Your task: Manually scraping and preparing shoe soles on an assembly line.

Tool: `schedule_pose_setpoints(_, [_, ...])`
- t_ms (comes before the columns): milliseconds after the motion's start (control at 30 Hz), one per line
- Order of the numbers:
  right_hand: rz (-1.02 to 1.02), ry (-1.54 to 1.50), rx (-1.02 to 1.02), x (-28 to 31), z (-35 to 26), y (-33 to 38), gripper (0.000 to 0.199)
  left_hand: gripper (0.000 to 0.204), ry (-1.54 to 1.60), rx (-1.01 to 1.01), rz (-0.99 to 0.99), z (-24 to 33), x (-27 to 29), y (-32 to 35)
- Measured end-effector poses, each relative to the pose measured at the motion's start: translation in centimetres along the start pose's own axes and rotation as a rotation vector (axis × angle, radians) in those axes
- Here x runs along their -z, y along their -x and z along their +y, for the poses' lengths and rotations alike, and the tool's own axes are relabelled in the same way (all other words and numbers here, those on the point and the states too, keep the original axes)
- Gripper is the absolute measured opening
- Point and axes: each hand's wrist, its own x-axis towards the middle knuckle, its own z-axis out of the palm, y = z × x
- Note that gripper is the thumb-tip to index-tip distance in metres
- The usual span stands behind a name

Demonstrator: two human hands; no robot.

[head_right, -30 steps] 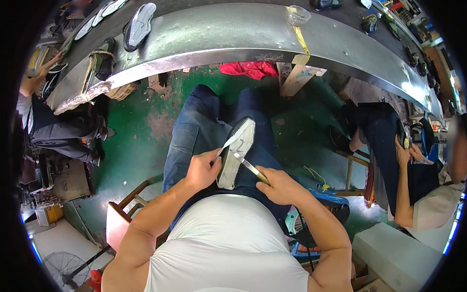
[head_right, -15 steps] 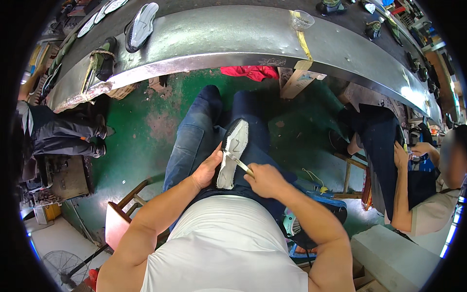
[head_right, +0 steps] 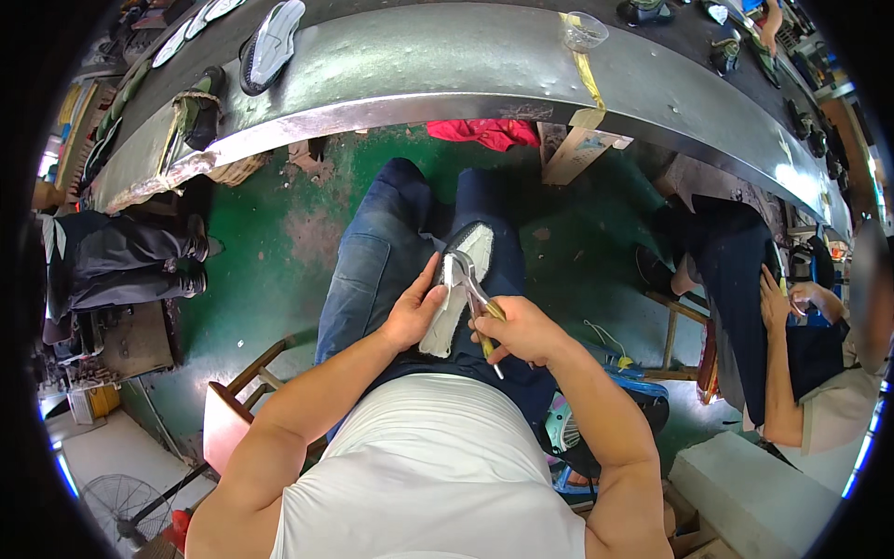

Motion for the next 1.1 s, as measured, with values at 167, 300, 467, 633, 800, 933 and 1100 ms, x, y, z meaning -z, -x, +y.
schedule_pose_setpoints(167, [0.194,0.008,0.134,-3.1,3.9,-2.2,0.018,0.065,-0.279,-0.175,0.003,-0.3,0.8,-0.1])
schedule_pose_setpoints(300, [0.299,-0.009,0.228,-4.8,5.3,-2.5,0.016,0.065,-0.546,-0.44,0.012,-0.6,1.0,-0.6])
schedule_pose_setpoints(467, [-0.069,-0.568,0.019,-2.8,4.1,-2.3,0.022,0.062,-0.454,-0.382,-0.068,-0.4,1.5,-0.9])
schedule_pose_setpoints(633, [-0.183,-0.455,-0.005,0.5,6.2,-1.9,0.025,0.054,-0.445,-0.33,-0.102,1.3,1.1,-0.6])
schedule_pose_setpoints(800, [-0.112,-0.226,-0.032,3.3,2.6,1.5,0.026,0.046,-0.623,-0.375,-0.033,1.7,0.9,-0.6])
schedule_pose_setpoints(933, [0.193,0.17,0.208,2.0,0.8,-0.1,0.034,0.048,-0.666,-0.374,-0.09,2.9,0.5,-0.3])
schedule_pose_setpoints(1100, [0.179,0.497,0.134,2.2,-3.7,-1.3,0.043,0.046,-0.742,-0.369,-0.095,2.4,0.9,-0.2])
